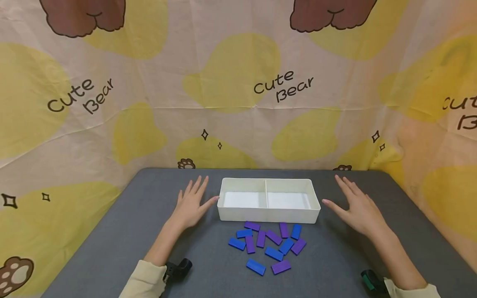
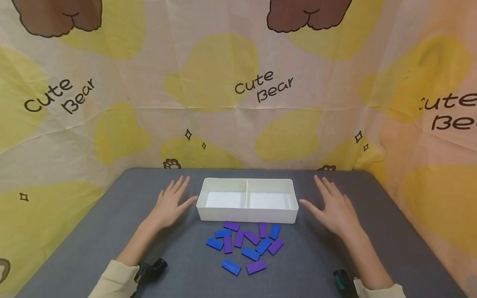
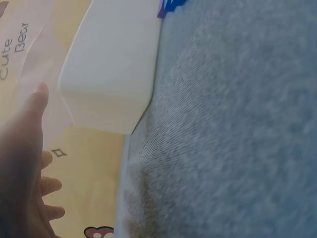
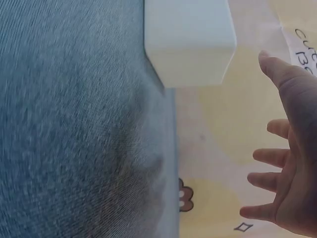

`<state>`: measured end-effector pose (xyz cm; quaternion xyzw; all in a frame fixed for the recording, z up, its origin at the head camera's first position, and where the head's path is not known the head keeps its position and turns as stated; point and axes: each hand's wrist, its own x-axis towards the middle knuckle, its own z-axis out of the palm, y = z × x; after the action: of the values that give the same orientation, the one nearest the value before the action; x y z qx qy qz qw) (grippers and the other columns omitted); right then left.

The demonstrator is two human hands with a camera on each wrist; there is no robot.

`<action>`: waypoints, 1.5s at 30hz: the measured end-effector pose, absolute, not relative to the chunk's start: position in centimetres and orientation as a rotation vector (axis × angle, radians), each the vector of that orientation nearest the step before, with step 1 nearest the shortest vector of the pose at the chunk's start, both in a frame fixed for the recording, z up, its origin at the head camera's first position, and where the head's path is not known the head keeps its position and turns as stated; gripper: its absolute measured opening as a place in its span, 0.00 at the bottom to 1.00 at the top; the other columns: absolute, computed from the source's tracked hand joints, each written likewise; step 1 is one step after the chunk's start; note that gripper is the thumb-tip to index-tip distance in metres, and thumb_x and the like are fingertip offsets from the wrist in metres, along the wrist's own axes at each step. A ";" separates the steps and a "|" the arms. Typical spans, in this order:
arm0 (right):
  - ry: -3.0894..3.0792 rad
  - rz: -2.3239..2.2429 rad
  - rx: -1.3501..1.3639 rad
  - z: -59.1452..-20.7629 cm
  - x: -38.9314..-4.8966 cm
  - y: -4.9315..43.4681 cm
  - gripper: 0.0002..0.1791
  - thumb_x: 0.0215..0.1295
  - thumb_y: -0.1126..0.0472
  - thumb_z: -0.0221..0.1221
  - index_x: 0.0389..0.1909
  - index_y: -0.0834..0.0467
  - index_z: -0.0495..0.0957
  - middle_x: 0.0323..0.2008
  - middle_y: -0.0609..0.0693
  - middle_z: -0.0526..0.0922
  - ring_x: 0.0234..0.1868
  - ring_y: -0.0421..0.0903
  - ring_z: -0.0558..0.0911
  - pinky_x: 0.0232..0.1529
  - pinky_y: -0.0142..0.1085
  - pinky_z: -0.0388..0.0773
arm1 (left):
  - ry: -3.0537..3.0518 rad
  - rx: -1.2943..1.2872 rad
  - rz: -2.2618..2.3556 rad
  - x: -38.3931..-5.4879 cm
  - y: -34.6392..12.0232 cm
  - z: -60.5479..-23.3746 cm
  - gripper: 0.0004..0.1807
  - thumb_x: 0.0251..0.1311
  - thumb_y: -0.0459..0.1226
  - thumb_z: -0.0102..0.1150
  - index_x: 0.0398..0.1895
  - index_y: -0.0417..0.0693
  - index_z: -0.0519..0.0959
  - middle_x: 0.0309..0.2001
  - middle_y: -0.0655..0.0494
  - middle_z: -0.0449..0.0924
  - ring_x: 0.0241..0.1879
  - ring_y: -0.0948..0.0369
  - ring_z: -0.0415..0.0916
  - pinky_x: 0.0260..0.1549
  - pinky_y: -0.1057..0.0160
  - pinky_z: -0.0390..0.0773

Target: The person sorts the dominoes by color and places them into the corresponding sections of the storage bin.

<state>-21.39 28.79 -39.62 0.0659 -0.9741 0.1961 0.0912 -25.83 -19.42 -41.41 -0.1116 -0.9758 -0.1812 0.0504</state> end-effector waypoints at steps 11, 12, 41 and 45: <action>-2.847 0.638 0.275 -38.9 -20.9 27.0 0.50 0.74 0.35 0.60 0.84 0.59 0.54 0.76 0.75 0.61 0.74 0.77 0.63 0.64 0.77 0.63 | -2.913 -0.423 -0.936 -25.9 -18.3 -43.2 0.43 0.80 0.58 0.44 0.86 0.44 0.47 0.84 0.39 0.47 0.82 0.37 0.44 0.78 0.33 0.46; -2.835 0.646 0.284 -38.8 -20.9 26.9 0.49 0.74 0.36 0.60 0.84 0.59 0.55 0.76 0.75 0.62 0.74 0.77 0.64 0.64 0.77 0.63 | -2.901 -0.436 -0.976 -25.9 -18.1 -43.3 0.43 0.81 0.57 0.44 0.86 0.43 0.48 0.84 0.39 0.47 0.82 0.37 0.45 0.78 0.34 0.47; -2.290 1.026 0.554 -41.0 -19.3 23.4 0.17 0.58 0.72 0.74 0.49 0.62 0.88 0.34 0.50 0.91 0.34 0.31 0.84 0.37 0.21 0.80 | -2.286 -0.297 -2.114 -24.7 -14.9 -45.4 0.30 0.86 0.41 0.38 0.80 0.30 0.57 0.79 0.30 0.58 0.77 0.37 0.61 0.72 0.37 0.65; -2.318 1.066 0.546 -41.4 -19.2 23.1 0.13 0.59 0.71 0.74 0.45 0.61 0.89 0.33 0.48 0.91 0.32 0.31 0.85 0.35 0.22 0.80 | -2.213 -0.225 -2.207 -24.6 -15.0 -45.5 0.29 0.84 0.40 0.42 0.79 0.30 0.61 0.78 0.31 0.62 0.76 0.39 0.62 0.73 0.39 0.65</action>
<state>-19.23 23.09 -41.45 0.2019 -0.8572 0.3941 0.2631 -24.64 -15.05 -45.52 -0.0718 -0.7063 -0.7042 0.0041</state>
